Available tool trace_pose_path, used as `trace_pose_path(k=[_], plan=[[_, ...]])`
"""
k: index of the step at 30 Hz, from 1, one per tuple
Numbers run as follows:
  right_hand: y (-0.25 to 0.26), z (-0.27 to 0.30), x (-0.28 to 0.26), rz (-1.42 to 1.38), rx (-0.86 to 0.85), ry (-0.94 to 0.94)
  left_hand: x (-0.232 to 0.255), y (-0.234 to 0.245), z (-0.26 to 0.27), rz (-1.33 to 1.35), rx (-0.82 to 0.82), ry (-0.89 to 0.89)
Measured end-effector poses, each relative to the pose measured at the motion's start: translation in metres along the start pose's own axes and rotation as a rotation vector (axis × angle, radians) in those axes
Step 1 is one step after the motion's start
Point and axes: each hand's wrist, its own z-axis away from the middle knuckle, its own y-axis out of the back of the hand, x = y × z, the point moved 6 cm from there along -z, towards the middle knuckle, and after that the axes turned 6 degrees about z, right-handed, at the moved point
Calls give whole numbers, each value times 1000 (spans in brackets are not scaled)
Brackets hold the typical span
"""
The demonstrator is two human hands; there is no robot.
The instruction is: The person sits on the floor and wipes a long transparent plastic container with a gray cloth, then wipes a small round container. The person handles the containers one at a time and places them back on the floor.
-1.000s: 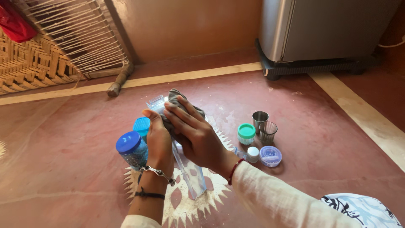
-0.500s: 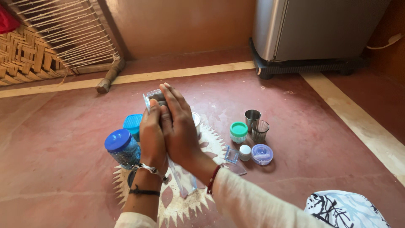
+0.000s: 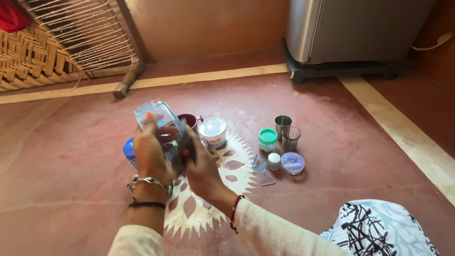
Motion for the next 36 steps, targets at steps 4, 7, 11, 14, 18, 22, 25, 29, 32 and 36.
trace_pose_path(k=[4, 7, 11, 14, 18, 22, 25, 29, 32, 36], plan=[[3, 9, 22, 68, -100, -28, 2, 15, -3, 48, 17, -70], [10, 5, 20, 140, -32, 133, -9, 23, -5, 202, 25, -59], [20, -5, 17, 203, -20, 281, -35, 35, -7, 403, 68, -17], [20, -6, 21, 228, -91, 288, -62, 47, -5, 452, 149, 67], [16, 4, 27, 289, -152, 366, -83, 64, -7, 501, 166, 74], [4, 11, 35, 268, -183, 329, -80, 77, -2, 393, 85, 39], [-11, 16, 42, 326, -190, 338, -87, 86, 10, 325, -1, 115], [-31, 35, 50, 474, -201, 403, -103, 101, 29, 377, -112, 11], [-44, 52, 61, 542, -203, 446, -125, 128, 28, 375, 41, 46], [-53, 55, 84, 631, -228, 421, -143, 151, 22, 396, 207, 104]])
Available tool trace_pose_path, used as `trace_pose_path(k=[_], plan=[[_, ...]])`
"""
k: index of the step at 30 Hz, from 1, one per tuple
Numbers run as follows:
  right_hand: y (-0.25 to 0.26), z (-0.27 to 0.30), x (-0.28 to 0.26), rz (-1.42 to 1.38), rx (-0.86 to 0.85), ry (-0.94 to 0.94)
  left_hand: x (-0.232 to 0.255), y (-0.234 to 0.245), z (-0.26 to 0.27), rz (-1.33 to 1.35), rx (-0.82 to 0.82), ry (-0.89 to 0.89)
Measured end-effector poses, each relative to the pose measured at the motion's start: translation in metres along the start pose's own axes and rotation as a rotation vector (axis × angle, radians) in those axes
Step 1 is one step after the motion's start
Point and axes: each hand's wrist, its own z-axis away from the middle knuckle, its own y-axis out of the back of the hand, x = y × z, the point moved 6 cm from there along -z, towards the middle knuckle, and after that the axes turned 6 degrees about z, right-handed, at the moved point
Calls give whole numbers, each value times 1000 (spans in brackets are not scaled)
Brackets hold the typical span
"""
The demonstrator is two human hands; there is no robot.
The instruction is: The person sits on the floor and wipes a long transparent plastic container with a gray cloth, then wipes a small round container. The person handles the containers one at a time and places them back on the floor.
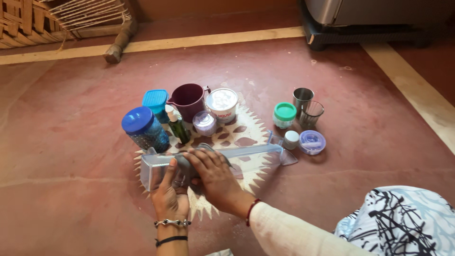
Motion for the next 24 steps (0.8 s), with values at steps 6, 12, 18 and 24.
trace_pose_path(k=[6, 12, 18, 24], plan=[[-22, 20, 56, 74, -74, -101, -5, 10, -14, -4, 66, 58], [-18, 46, 120, 118, -207, -271, -2, 10, -11, -25, 88, 33], [-16, 35, 110, 52, -251, -408, 0, 2, -5, -12, 11, 0], [0, -12, 15, -154, -95, -104, 1, -3, 2, -37, -142, 3]])
